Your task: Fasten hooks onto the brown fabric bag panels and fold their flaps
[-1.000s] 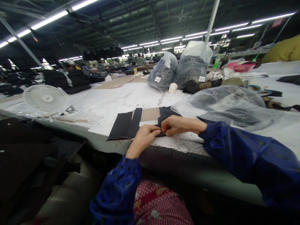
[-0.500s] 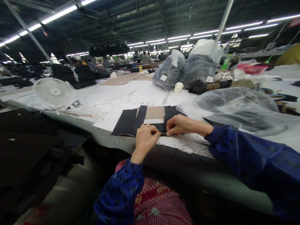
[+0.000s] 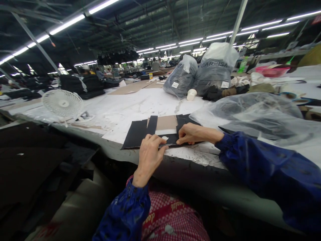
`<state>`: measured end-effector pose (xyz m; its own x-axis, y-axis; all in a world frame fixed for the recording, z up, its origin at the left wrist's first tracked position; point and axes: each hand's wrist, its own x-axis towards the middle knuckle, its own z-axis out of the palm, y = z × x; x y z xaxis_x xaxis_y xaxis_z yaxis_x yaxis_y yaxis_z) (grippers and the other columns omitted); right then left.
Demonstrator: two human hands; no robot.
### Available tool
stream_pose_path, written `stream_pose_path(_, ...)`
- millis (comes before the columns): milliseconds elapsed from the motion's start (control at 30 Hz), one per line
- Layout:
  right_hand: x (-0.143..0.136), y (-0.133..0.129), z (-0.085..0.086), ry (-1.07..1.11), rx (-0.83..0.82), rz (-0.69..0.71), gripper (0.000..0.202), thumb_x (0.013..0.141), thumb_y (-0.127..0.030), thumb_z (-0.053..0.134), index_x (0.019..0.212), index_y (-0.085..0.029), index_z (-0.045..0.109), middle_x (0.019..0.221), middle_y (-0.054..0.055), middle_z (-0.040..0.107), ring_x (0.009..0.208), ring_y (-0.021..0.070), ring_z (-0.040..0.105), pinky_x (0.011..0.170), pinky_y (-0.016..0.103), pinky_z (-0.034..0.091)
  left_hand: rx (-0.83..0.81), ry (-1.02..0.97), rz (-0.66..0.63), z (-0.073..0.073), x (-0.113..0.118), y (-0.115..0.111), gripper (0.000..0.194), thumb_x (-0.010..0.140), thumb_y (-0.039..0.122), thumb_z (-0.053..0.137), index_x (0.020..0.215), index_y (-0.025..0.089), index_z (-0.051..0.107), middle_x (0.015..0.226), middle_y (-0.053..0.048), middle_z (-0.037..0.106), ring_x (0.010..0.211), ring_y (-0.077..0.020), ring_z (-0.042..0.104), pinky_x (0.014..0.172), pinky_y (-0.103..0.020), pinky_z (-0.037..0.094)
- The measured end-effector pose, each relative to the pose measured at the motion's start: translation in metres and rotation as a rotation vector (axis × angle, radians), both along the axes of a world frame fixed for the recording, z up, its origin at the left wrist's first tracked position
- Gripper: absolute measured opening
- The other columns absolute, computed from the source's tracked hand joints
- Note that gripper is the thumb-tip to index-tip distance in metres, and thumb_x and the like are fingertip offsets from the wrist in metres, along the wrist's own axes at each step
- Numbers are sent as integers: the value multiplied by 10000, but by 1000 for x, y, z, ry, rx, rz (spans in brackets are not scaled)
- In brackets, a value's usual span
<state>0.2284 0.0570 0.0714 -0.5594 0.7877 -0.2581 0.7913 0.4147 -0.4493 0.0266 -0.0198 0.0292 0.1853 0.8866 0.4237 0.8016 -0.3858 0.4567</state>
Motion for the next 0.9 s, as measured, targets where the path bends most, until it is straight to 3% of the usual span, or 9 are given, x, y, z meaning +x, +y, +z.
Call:
stream_pose_path(233,48,7,5,94,-96,-26,359,789,-500,601,756,-147,653,671,48,646,583,143,574,526,247,424,-26,26,-26,-9,24,1,146,860,215,611,768,212,725,848,-17,673,884,-208,556,774,-358,373)
stream_pose_path(333,57,8,9,219,0,-135,397,811,-518,562,862,-141,675,783,73,680,660,163,587,574,267,435,-41,5,-11,-9,27,1,144,850,214,620,752,210,725,835,-16,668,878,-209,561,767,-359,371)
stream_pose_path(433,46,0,8,274,128,-61,349,795,-480,605,907,-161,687,799,45,673,710,161,567,630,272,419,-42,10,0,-8,27,0,149,851,211,617,740,209,717,837,-16,665,881,-214,557,768,-363,374)
stream_pose_path(533,26,-10,1,257,6,114,272,768,-408,642,871,-160,689,765,22,658,683,141,546,629,262,405,-55,-32,-1,-8,24,-1,106,833,192,640,747,203,700,843,-16,669,886,-214,558,793,-368,387)
stream_pose_path(567,21,-12,-2,249,-35,119,253,756,-383,650,860,-155,684,739,14,646,654,131,530,612,256,397,-67,-78,-2,-8,22,-1,51,817,176,658,792,200,695,845,-13,670,872,-206,562,797,-363,397)
stream_pose_path(667,15,-13,-8,255,-86,75,232,737,-359,656,834,-149,674,692,-4,613,605,109,487,577,244,373,-92,-225,-11,-8,18,-1,171,776,125,690,930,192,656,833,0,658,800,-171,568,772,-326,425)
stream_pose_path(767,15,-11,-9,241,-80,55,236,725,-377,663,794,-152,668,681,-8,605,605,106,481,562,237,360,-88,-205,-11,-7,18,-1,52,803,141,659,781,185,643,799,-7,630,794,-169,569,757,-320,426)
stream_pose_path(900,11,-8,-7,164,-59,24,212,695,-373,678,734,-165,660,641,-17,600,592,106,490,533,229,344,-103,-99,64,-6,23,0,188,812,171,634,628,176,599,795,-34,611,849,-203,582,797,-359,431)
